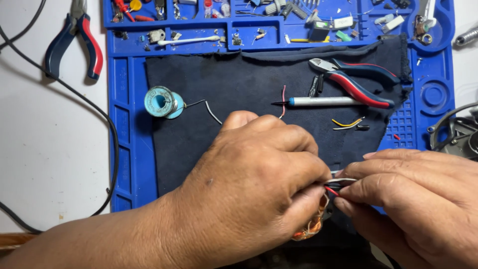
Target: Securing wires to a motor stator using a zip tie and organizing the wiring
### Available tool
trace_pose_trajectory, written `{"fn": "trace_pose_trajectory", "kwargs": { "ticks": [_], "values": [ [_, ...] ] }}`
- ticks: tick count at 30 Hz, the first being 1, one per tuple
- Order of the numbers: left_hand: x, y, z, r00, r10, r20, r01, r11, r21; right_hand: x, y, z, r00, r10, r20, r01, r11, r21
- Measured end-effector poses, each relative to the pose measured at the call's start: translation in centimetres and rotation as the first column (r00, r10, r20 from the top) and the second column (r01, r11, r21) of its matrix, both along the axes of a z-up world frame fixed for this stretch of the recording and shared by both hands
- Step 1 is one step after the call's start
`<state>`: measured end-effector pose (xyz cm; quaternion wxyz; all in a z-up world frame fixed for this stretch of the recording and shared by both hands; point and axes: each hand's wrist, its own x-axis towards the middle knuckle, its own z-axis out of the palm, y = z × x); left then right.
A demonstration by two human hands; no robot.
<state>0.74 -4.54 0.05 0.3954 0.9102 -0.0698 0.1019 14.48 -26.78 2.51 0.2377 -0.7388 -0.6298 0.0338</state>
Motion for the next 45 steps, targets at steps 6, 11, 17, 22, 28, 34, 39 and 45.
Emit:
{"fn": "trace_pose_trajectory", "kwargs": {
  "ticks": [6, 11, 17, 22, 28, 34, 39, 45],
  "values": [
    [0.0, 0.7, 0.0, 0.999, -0.017, 0.032, 0.016, 0.999, 0.039, 0.8, 0.0, 0.1, 1.0, 0.013, -0.015, -0.014, 0.998, -0.06],
    [-0.3, 1.0, -0.2, 0.995, -0.007, 0.101, 0.0, 0.997, 0.071, 1.4, -0.8, -0.7, 0.995, -0.044, -0.093, 0.025, 0.979, -0.203],
    [-0.6, 1.0, -0.6, 0.995, 0.0, 0.096, -0.005, 0.998, 0.062, 1.4, -0.9, -0.7, 0.986, -0.116, -0.119, 0.091, 0.976, -0.198],
    [-0.7, 0.8, -0.7, 0.994, 0.009, 0.108, -0.017, 0.998, 0.068, 1.1, -0.3, -0.5, 0.971, -0.144, -0.19, 0.103, 0.973, -0.207],
    [-0.7, 0.7, -0.9, 0.995, 0.018, 0.098, -0.024, 0.998, 0.064, 1.1, 0.4, -0.2, 0.932, -0.176, -0.316, 0.111, 0.97, -0.215],
    [-0.7, 0.8, -1.0, 0.991, 0.019, 0.134, -0.03, 0.996, 0.085, 1.2, 0.9, 0.3, 0.906, -0.174, -0.386, 0.096, 0.972, -0.213],
    [-0.4, 1.4, -1.9, 0.971, -0.026, 0.237, -0.008, 0.99, 0.14, 1.1, 1.1, 0.8, 0.942, -0.068, -0.328, 0.011, 0.985, -0.174],
    [-0.2, 1.3, -2.4, 0.913, -0.038, 0.405, -0.054, 0.975, 0.214, 1.1, 0.2, 0.7, 0.993, -0.015, -0.119, 0.004, 0.996, -0.089]
  ]
}}
